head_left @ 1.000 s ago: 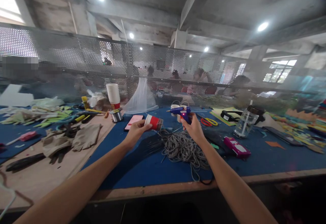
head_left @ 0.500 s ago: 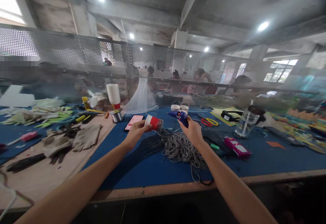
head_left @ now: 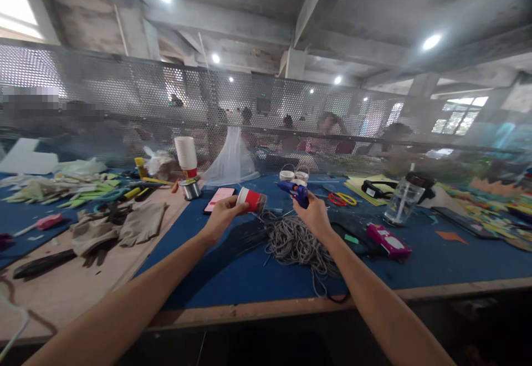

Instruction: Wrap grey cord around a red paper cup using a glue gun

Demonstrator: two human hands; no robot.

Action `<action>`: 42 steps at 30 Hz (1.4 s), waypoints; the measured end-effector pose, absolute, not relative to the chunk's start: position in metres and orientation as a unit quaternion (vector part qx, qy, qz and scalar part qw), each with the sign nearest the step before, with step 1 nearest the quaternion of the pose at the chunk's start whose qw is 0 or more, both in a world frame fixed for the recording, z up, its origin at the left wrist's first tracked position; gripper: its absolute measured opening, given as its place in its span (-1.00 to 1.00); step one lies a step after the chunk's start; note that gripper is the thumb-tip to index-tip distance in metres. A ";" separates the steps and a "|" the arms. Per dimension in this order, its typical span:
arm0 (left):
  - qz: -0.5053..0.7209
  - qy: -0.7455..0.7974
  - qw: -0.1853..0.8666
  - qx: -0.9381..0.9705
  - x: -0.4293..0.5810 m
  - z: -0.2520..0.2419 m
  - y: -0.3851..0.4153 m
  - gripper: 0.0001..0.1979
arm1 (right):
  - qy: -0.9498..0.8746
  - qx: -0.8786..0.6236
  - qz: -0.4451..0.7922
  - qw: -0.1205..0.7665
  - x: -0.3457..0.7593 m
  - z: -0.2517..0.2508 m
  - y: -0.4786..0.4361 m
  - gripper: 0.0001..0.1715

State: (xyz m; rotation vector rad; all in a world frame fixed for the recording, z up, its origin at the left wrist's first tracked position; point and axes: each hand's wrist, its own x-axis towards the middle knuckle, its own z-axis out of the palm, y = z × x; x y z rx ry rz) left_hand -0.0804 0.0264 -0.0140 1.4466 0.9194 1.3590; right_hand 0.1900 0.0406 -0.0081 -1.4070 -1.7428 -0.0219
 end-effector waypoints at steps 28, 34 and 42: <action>0.566 0.391 0.446 0.572 -0.081 -0.015 0.029 -0.62 | -0.779 -0.443 0.077 0.437 0.178 -0.022 0.033 -0.51; 0.564 0.396 0.440 0.576 -0.081 -0.014 0.028 -0.64 | -0.784 -0.435 0.070 0.436 0.177 -0.021 0.031 -0.50; 0.570 0.385 0.441 0.577 -0.082 -0.016 0.030 -0.64 | -0.795 -0.432 0.063 0.422 0.178 -0.021 0.030 -0.51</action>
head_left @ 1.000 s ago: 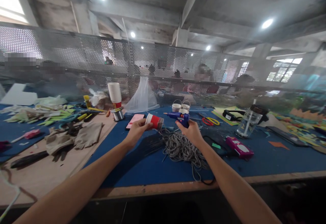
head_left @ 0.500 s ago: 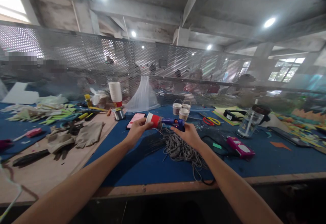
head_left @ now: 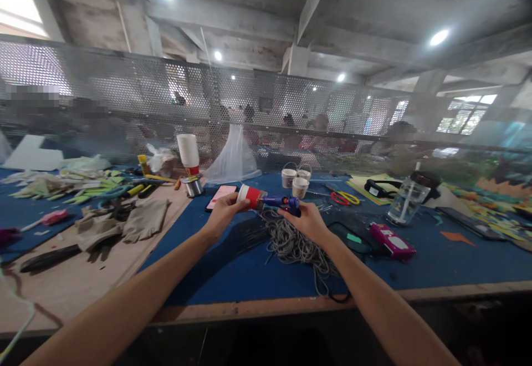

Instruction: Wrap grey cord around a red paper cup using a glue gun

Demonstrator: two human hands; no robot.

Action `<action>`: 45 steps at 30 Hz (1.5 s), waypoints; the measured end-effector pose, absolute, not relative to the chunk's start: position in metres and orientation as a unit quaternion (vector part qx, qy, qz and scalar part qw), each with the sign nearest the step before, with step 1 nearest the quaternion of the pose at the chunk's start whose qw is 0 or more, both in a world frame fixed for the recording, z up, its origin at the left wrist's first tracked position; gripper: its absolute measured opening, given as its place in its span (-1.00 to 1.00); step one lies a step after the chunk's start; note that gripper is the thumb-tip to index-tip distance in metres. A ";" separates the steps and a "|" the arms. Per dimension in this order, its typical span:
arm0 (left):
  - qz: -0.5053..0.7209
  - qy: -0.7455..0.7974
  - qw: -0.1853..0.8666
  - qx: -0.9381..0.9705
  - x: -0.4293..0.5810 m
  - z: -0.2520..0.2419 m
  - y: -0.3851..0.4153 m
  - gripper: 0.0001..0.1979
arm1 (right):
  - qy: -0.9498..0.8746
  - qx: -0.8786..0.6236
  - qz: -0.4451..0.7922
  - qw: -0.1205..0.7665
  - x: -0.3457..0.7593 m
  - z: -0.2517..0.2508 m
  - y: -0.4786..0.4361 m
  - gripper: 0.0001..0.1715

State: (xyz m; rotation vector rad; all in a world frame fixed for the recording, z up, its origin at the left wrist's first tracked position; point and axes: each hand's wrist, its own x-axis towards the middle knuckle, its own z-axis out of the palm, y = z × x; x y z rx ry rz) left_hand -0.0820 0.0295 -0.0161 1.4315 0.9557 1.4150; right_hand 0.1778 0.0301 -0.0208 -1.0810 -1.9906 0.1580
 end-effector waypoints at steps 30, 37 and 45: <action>0.567 0.389 0.436 0.580 -0.083 -0.017 0.031 -0.63 | -0.794 -0.442 0.043 0.414 0.178 -0.018 0.027 -0.52; 0.565 0.385 0.444 0.579 -0.083 -0.016 0.030 -0.60 | -0.795 -0.438 0.037 0.417 0.179 -0.019 0.029 -0.50; 0.565 0.393 0.440 0.577 -0.081 -0.014 0.029 -0.62 | -0.797 -0.441 0.018 0.413 0.178 -0.018 0.028 -0.53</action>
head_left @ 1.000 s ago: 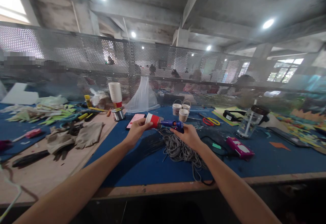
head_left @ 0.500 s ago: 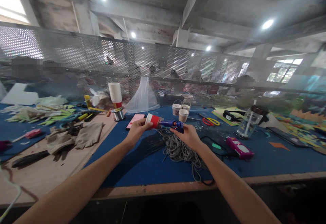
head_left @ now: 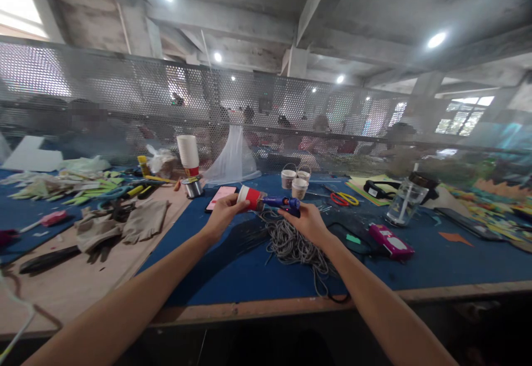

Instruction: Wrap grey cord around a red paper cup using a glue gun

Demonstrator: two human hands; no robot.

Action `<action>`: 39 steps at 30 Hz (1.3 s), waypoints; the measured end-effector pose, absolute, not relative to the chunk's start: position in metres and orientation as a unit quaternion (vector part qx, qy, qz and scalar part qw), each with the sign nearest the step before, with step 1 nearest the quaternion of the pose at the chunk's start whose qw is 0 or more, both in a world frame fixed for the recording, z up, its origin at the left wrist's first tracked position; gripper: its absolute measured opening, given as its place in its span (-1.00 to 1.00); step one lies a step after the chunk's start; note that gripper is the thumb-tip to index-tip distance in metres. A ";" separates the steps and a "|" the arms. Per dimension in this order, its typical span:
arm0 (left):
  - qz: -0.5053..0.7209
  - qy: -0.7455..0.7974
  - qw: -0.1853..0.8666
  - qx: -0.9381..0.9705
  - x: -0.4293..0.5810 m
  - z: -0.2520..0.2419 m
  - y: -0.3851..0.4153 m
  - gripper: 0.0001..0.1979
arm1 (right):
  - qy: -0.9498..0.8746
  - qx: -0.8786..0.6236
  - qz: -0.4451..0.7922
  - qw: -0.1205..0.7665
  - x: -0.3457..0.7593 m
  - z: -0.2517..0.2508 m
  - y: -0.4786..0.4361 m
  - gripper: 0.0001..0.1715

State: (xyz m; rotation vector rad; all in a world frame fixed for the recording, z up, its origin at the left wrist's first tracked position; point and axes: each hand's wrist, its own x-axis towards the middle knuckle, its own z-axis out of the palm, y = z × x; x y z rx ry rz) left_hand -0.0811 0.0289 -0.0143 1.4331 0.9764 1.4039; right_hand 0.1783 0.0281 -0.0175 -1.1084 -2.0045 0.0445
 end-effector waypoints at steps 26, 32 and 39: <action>0.556 0.389 0.438 0.590 -0.081 -0.016 0.029 -0.63 | -0.785 -0.458 0.016 0.417 0.180 -0.016 0.028 -0.56; 0.553 0.394 0.432 0.593 -0.082 -0.015 0.029 -0.66 | -0.781 -0.459 0.012 0.423 0.181 -0.017 0.029 -0.55; 0.554 0.395 0.432 0.592 -0.082 -0.016 0.029 -0.67 | -0.781 -0.464 -0.002 0.418 0.181 -0.018 0.030 -0.55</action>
